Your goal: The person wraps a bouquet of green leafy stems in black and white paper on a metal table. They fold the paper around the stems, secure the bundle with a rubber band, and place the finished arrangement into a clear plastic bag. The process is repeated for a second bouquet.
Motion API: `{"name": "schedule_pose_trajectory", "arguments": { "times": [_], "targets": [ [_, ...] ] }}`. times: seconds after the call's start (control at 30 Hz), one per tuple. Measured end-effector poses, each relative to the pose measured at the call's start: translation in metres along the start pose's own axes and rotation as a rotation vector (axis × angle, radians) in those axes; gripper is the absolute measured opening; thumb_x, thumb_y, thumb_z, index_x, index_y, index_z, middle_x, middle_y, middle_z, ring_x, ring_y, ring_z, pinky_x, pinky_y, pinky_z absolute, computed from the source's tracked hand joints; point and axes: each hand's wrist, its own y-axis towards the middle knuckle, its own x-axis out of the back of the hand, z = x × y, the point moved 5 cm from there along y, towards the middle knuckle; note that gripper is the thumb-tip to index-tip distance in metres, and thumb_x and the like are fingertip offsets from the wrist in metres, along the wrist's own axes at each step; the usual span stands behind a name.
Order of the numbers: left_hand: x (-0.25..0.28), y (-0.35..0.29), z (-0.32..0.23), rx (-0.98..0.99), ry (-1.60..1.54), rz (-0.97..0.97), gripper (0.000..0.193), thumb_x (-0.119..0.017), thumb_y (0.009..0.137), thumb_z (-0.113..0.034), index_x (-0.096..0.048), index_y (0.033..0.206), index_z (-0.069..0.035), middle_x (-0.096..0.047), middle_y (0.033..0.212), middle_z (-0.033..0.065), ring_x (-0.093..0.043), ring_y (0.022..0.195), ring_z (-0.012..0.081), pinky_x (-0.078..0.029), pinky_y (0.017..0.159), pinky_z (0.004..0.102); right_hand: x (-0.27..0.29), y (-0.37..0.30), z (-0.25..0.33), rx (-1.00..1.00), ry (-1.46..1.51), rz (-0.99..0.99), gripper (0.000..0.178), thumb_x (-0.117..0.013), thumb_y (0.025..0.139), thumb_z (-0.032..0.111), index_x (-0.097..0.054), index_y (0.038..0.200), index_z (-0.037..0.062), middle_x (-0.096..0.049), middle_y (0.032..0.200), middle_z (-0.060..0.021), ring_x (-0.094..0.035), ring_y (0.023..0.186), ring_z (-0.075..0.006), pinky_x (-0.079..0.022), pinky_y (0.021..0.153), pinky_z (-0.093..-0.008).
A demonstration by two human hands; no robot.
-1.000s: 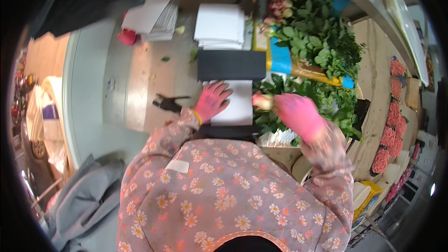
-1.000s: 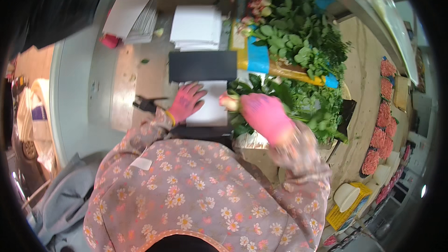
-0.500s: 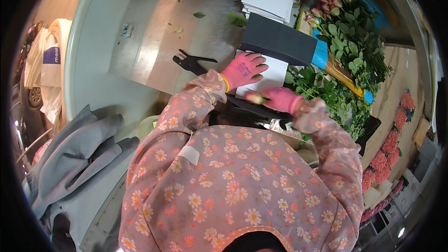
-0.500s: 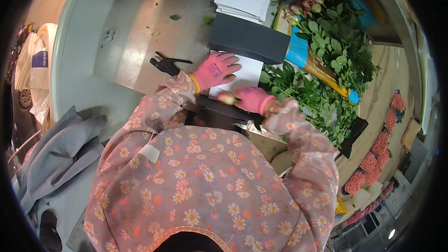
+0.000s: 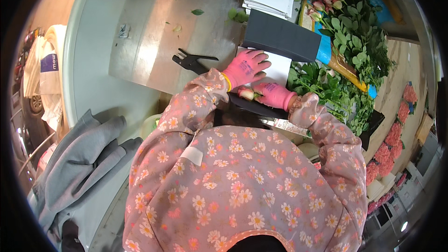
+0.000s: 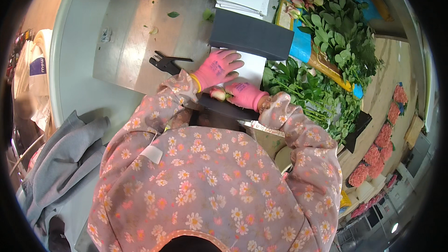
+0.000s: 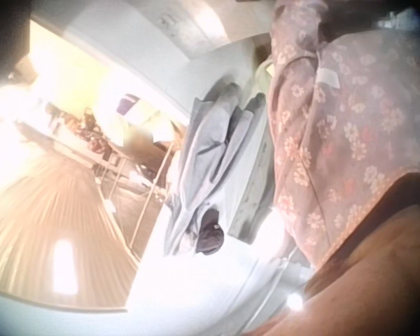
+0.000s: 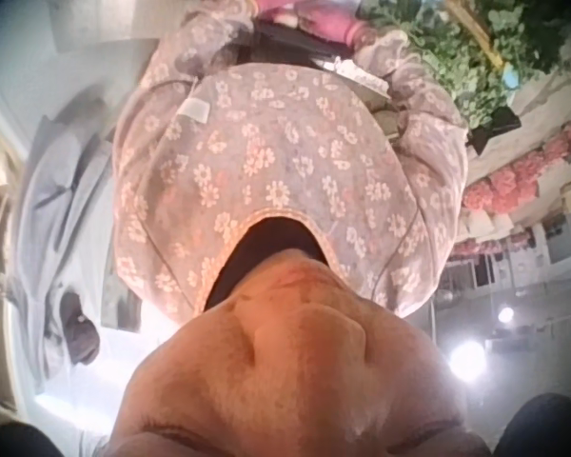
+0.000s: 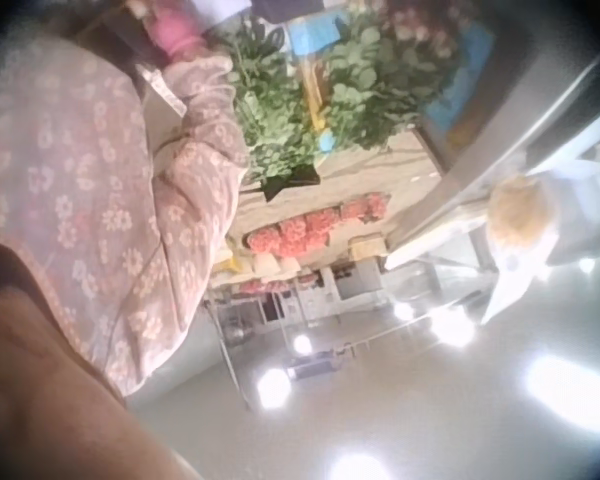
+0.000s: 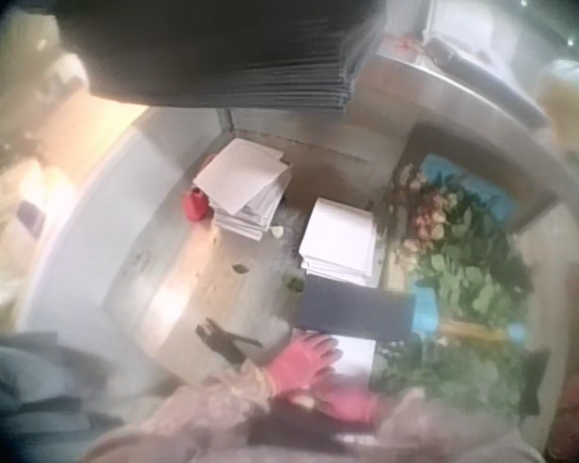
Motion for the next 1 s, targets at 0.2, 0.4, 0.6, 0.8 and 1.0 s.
{"name": "schedule_pose_trajectory", "arguments": {
  "times": [0.2,0.4,0.6,0.8,1.0],
  "targets": [
    [0.001,-0.034,0.007,0.346,-0.551,0.622,0.046,-0.063,0.079,-0.041,-0.057,0.101,-0.002,-0.054,0.104,0.0171,-0.051,0.098,0.0320,-0.041,0.083,0.0408,0.001,0.002,-0.002,0.008,0.135,-0.124,0.030,-0.059,0.075,0.019,-0.061,0.101,0.0055,-0.061,0.099,-0.0161,-0.058,0.092,-0.0358,-0.047,0.081,-0.0424],
    [0.008,-0.038,-0.011,0.162,-0.478,0.534,0.037,-0.066,0.076,-0.033,-0.058,0.098,-0.003,-0.053,0.098,0.0143,-0.052,0.096,0.0312,-0.041,0.086,0.0395,0.027,-0.032,-0.044,0.073,0.004,0.095,0.030,-0.056,0.079,0.030,-0.060,0.093,0.0044,-0.062,0.086,-0.0194,-0.060,0.082,-0.0376,-0.048,0.074,-0.0446],
    [0.025,-0.029,-0.017,0.151,-0.392,0.609,0.044,-0.059,0.080,-0.038,-0.058,0.112,-0.008,-0.054,0.111,0.0145,-0.052,0.103,0.0324,-0.039,0.092,0.0405,0.244,-0.126,-0.410,-0.538,-0.173,-0.629,0.028,-0.059,0.078,0.031,-0.066,0.090,0.0060,-0.066,0.096,-0.0156,-0.062,0.083,-0.0377,-0.051,0.073,-0.0437],
    [0.026,-0.050,-0.025,0.333,-0.304,0.701,0.046,-0.058,0.080,-0.043,-0.058,0.112,-0.010,-0.054,0.114,0.0138,-0.053,0.103,0.0317,-0.041,0.090,0.0404,0.303,-0.154,-0.388,-1.009,-0.233,-0.948,0.033,-0.048,0.086,0.030,-0.057,0.110,0.0096,-0.063,0.104,-0.0186,-0.059,0.096,-0.0392,-0.049,0.079,-0.0496],
    [0.020,-0.049,-0.022,0.387,-0.279,0.797,0.050,-0.058,0.079,-0.045,-0.057,0.114,-0.010,-0.055,0.114,0.0137,-0.053,0.104,0.0309,-0.040,0.090,0.0393,0.313,-0.258,-0.348,-0.769,-0.666,-1.167,0.028,-0.041,0.092,0.024,-0.053,0.114,0.0125,-0.063,0.098,-0.0164,-0.062,0.084,-0.0358,-0.050,0.070,-0.0472]
  ]
}}
